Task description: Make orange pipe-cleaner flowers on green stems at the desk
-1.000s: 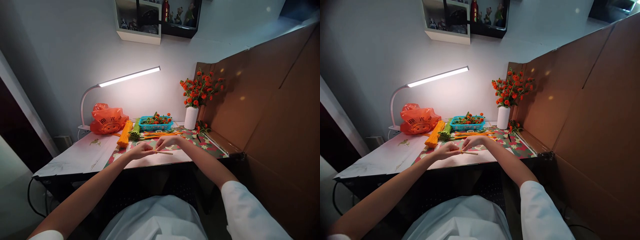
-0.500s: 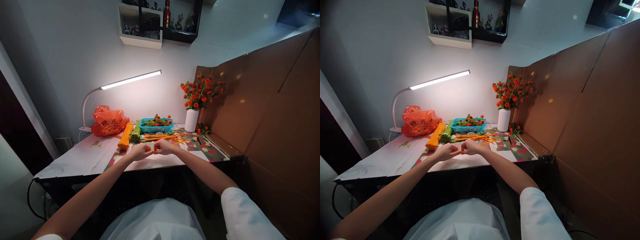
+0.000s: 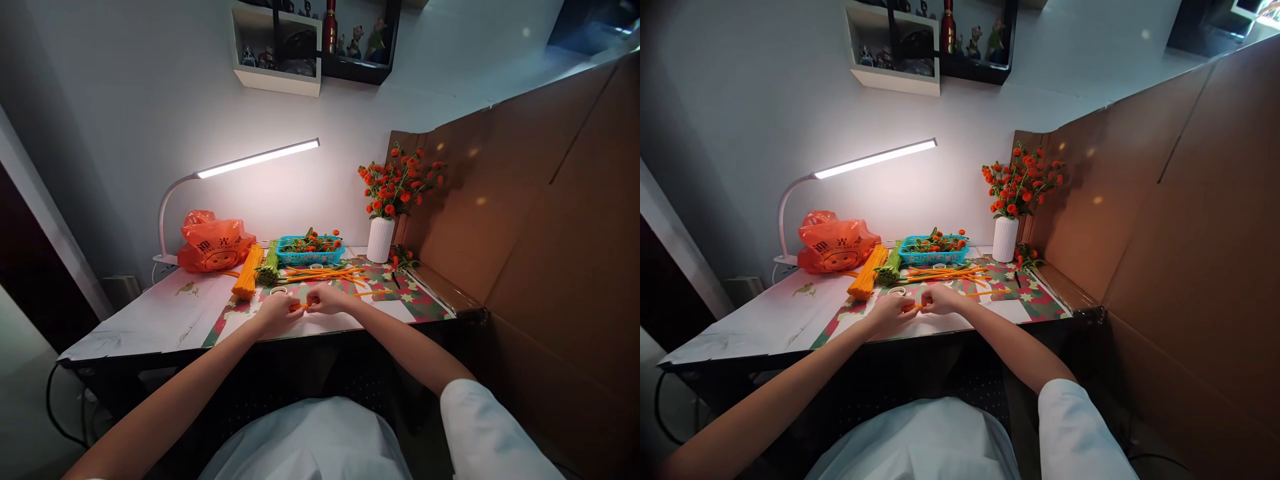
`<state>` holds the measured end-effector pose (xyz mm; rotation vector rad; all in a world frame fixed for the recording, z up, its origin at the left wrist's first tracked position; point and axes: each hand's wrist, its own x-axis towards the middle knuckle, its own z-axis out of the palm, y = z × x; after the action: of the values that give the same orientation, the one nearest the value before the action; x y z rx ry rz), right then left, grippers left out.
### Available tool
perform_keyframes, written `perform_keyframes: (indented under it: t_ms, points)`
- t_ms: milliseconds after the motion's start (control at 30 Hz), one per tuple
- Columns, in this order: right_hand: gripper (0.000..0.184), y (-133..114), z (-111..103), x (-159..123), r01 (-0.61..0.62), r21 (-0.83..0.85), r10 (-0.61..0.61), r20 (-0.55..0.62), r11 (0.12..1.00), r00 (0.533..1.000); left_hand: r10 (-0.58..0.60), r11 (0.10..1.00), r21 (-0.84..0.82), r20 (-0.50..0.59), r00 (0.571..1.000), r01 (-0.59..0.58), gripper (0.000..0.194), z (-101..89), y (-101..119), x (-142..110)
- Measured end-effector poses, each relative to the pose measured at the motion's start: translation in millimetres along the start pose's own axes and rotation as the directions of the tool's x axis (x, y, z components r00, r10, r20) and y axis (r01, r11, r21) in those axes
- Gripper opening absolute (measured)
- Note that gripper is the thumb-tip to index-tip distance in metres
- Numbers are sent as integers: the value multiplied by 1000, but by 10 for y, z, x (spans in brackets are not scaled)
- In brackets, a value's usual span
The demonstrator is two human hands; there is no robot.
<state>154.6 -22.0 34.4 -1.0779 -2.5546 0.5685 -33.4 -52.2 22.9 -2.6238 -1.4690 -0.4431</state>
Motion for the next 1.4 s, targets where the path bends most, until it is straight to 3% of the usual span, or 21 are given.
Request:
perform_keyframes:
  t_ms: [133, 300, 533, 700, 1067, 1400]
  points:
    - [10, -14, -6, -17, -65, -9, 66, 103, 998, 993, 10, 999, 38, 10, 1000, -10, 33, -19, 50, -48]
    - [11, -25, -84, -21, -68, 49, 58, 196, 996, 979, 56, 992, 109, 64, 996, -63, 39, -53, 120, -88]
    - [15, -30, -207, -34, -133, 76, 107, 287, 988, 952, 127, 991, 34, 69, 989, -130, 31, -16, 230, -92]
    - [26, -32, -240, -63, -100, 112, 60, 314, 989, 947, 147, 987, 53, 119, 982, -154, 32, -36, 254, -84]
    - [29, -9, -249, -59, -103, 87, 66, 350, 991, 934, 169, 983, 55, 124, 978, -176, 30, 18, 214, -85]
    - [16, -24, -220, -13, -73, 30, 60, 321, 997, 945, 50, 998, -28, 94, 994, -48, 39, 80, 195, -49]
